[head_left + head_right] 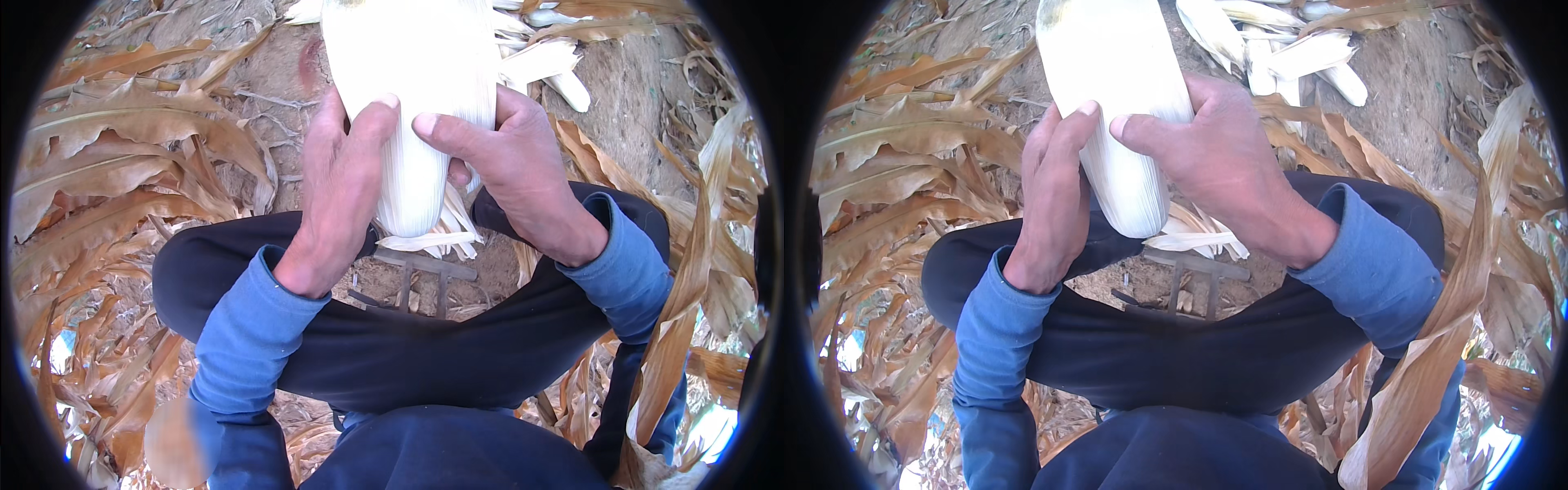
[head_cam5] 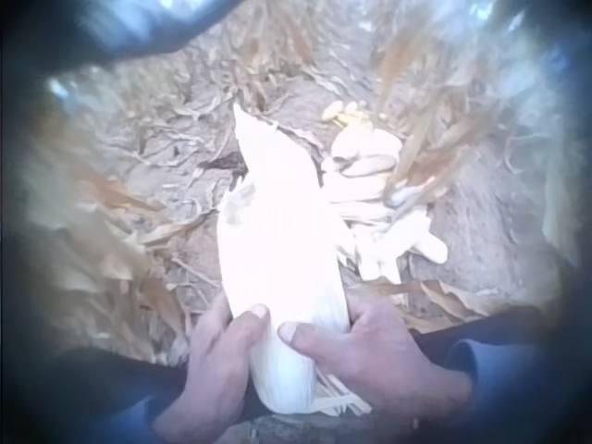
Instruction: The person shucks corn cobs by hand, peeling back the husks and removing the silk to reveal the kernels. The person handles multiple corn cobs one at a time, discarding the husks and silk onto the ground.
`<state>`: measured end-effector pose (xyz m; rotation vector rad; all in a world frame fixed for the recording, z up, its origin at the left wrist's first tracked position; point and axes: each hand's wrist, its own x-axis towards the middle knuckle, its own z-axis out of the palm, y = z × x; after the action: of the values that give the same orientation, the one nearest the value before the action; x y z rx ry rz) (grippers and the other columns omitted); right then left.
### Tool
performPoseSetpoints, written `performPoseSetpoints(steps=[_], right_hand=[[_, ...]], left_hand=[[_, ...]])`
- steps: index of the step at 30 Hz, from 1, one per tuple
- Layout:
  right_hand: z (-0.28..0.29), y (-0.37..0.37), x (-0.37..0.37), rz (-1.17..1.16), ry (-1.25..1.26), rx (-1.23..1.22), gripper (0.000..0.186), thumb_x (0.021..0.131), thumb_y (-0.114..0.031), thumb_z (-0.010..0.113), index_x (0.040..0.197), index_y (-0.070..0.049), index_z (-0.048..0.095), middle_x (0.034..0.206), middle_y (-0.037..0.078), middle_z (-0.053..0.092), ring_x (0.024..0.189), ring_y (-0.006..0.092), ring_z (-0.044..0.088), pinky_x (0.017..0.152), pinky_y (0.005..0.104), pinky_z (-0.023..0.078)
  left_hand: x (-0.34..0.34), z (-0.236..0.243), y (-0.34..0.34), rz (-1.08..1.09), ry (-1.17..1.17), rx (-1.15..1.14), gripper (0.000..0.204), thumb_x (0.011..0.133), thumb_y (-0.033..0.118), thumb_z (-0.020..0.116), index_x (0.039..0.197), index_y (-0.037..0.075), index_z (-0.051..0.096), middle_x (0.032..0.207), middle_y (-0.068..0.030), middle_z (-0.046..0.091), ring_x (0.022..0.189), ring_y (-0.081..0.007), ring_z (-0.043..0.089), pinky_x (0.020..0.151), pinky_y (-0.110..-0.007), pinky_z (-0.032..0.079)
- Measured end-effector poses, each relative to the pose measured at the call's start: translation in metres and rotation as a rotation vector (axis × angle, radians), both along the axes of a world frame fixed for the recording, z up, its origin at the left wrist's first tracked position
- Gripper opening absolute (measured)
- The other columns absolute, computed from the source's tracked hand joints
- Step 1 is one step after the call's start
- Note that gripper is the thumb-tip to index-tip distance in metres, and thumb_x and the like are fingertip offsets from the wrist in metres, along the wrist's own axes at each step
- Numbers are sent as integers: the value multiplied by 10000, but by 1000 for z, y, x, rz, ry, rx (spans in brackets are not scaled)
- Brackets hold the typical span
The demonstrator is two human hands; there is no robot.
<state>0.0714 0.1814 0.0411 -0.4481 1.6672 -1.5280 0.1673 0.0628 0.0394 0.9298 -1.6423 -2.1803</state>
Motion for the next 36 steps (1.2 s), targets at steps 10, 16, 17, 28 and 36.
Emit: performPoseSetpoints(steps=[10, 16, 17, 28, 36], right_hand=[[-1, 1, -10, 110, 34, -97, 311, 889, -288, 677, 1015, -7, 634, 820, 24, 646, 659, 58, 571, 530, 193, 446], [-2, 2, -13, 162, 75, -2, 462, 839, -221, 702, 1116, 125, 572, 898, 148, 674, 737, 141, 659, 607, 247, 530], [-1, 2, -13, 149, 80, -2, 455, 833, -205, 699, 1115, 128, 572, 906, 154, 676, 748, 152, 665, 626, 255, 536], [3, -3, 1, 65, 148, 109, 365, 765, -116, 629, 1037, 125, 601, 858, 167, 683, 768, 177, 665, 693, 318, 533], [5, -1, 0, 107, 254, 128, 339, 757, -108, 611, 1003, 125, 602, 832, 200, 675, 761, 209, 662, 703, 339, 520]], left_hand=[[8, 3, -19, -104, 118, 274, 468, 871, 186, 617, 1222, -80, 462, 1058, -165, 620, 923, -203, 667, 787, -305, 565], [8, 4, -13, -52, 86, 93, 537, 828, 146, 657, 1242, -97, 415, 1079, -192, 594, 923, -217, 661, 776, -308, 566], [6, 5, -11, -36, 92, 40, 545, 815, 138, 668, 1234, -103, 416, 1074, -195, 593, 920, -217, 660, 773, -306, 565], [-1, 3, -1, 16, -45, -183, 544, 723, 96, 714, 1143, -136, 457, 988, -174, 625, 843, -187, 658, 716, -284, 560], [-3, 4, -1, -14, 20, -119, 478, 722, 64, 685, 1120, -117, 494, 971, -151, 634, 817, -172, 655, 703, -272, 553]])
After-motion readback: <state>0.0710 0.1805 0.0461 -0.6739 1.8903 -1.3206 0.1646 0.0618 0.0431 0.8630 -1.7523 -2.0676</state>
